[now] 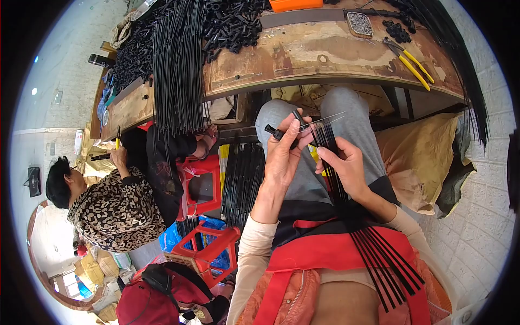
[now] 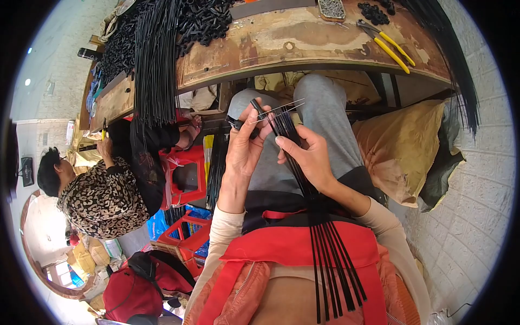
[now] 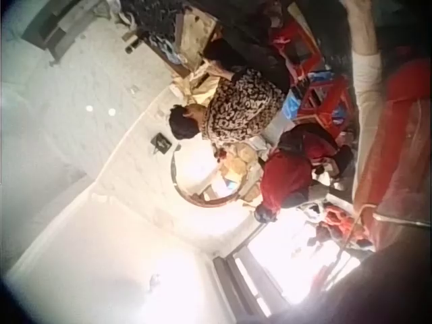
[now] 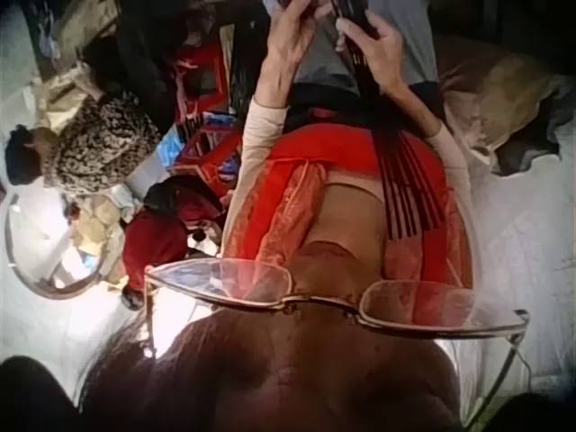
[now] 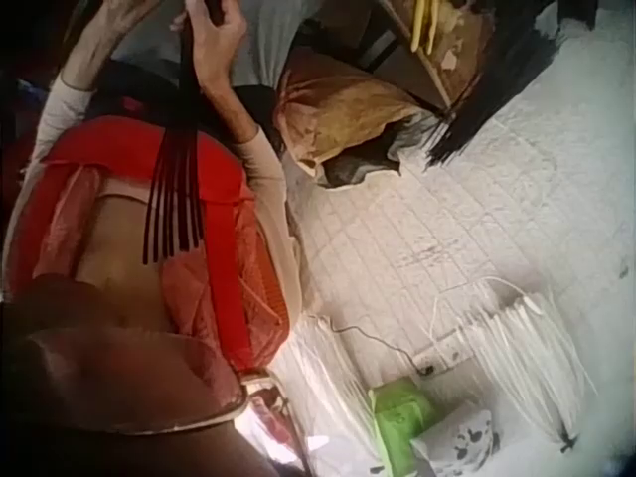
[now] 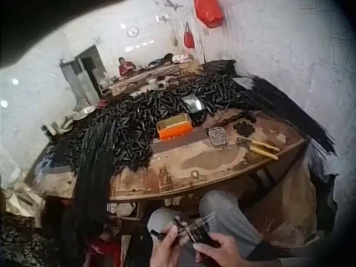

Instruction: Assembling and organizing bundles of black electrical wires using pliers and an assembly jig on a workbench.

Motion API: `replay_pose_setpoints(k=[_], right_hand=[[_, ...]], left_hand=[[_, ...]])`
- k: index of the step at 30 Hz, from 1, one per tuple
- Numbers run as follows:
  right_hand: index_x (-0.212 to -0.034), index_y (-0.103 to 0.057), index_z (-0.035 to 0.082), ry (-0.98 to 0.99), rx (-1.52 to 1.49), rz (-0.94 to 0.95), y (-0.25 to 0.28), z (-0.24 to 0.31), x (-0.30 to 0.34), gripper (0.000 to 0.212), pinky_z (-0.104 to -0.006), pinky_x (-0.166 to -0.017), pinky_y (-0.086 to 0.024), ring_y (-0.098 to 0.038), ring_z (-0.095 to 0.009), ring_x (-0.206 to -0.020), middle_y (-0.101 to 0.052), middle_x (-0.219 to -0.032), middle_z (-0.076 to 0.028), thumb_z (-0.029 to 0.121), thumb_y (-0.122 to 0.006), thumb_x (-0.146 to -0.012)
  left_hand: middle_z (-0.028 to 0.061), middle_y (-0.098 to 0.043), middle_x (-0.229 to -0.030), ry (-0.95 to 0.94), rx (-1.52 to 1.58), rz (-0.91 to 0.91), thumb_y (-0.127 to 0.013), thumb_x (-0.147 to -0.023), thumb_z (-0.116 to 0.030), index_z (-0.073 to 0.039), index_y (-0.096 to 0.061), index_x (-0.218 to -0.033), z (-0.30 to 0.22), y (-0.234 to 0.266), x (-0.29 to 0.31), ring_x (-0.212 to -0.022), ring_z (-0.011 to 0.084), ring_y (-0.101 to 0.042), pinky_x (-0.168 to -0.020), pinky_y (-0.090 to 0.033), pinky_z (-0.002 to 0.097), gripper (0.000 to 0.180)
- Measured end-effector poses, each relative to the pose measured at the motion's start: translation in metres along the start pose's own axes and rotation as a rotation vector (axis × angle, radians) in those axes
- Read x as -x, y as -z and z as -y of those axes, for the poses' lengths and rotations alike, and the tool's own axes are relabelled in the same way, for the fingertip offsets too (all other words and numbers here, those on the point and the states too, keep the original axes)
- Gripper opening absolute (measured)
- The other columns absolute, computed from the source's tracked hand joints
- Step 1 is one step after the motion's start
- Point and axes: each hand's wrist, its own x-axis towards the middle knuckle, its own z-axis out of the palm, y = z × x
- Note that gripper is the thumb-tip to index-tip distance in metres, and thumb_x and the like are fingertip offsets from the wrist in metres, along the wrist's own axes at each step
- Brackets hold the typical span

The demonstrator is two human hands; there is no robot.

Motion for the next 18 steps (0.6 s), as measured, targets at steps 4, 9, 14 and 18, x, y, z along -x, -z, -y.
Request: replay_pose_setpoints(k=[4, 9, 14, 18], right_hand=[[-0.095, -0.059, 0.000, -0.005, 0.006, 0.002, 0.0006, -0.0004, 0.0005, 0.020, -0.0249, -0.059, -0.052, -0.062, -0.011, -0.062, -0.063, -0.074, -0.006, 0.018, -0.066, -0.092], [-0.096, -0.059, 0.000, -0.002, 0.016, 0.011, 0.0005, -0.0005, 0.0017, 0.020, -0.0248, -0.060, -0.052, -0.061, -0.011, -0.062, -0.062, -0.074, -0.005, 0.018, -0.066, -0.092], [-0.097, -0.060, 0.000, -0.008, 0.022, 0.007, 0.0003, 0.0005, 0.0013, 0.020, -0.0244, -0.060, -0.052, -0.061, -0.010, -0.063, -0.062, -0.074, -0.005, 0.018, -0.065, -0.092], [-0.097, -0.060, 0.000, -0.013, 0.030, 0.010, 0.0008, 0.0004, 0.0000, 0.020, -0.0243, -0.060, -0.052, -0.061, -0.010, -0.063, -0.062, -0.074, -0.005, 0.018, -0.065, -0.092]], left_hand=[[0.0142, -0.064, -0.111, -0.046, 0.011, 0.022, -0.062, -0.094, -0.013, -0.007, -0.051, -0.133, 0.0023, -0.0007, 0.0015, -0.096, 0.0203, -0.067, -0.082, -0.059, 0.0299, 0.042], [0.0153, -0.064, -0.112, -0.070, 0.031, 0.020, -0.062, -0.093, -0.011, -0.008, -0.049, -0.136, 0.0027, 0.0018, 0.0013, -0.096, 0.0206, -0.067, -0.082, -0.059, 0.0301, 0.045], [0.0146, -0.065, -0.109, -0.031, 0.039, 0.003, -0.064, -0.092, -0.008, -0.003, -0.058, -0.120, 0.0021, 0.0019, -0.0006, -0.094, 0.0217, -0.067, -0.083, -0.059, 0.0311, 0.030], [0.0137, -0.066, -0.106, -0.036, 0.041, 0.007, -0.065, -0.091, -0.008, -0.002, -0.061, -0.112, 0.0028, 0.0026, -0.0015, -0.094, 0.0219, -0.067, -0.084, -0.059, 0.0312, 0.022]])
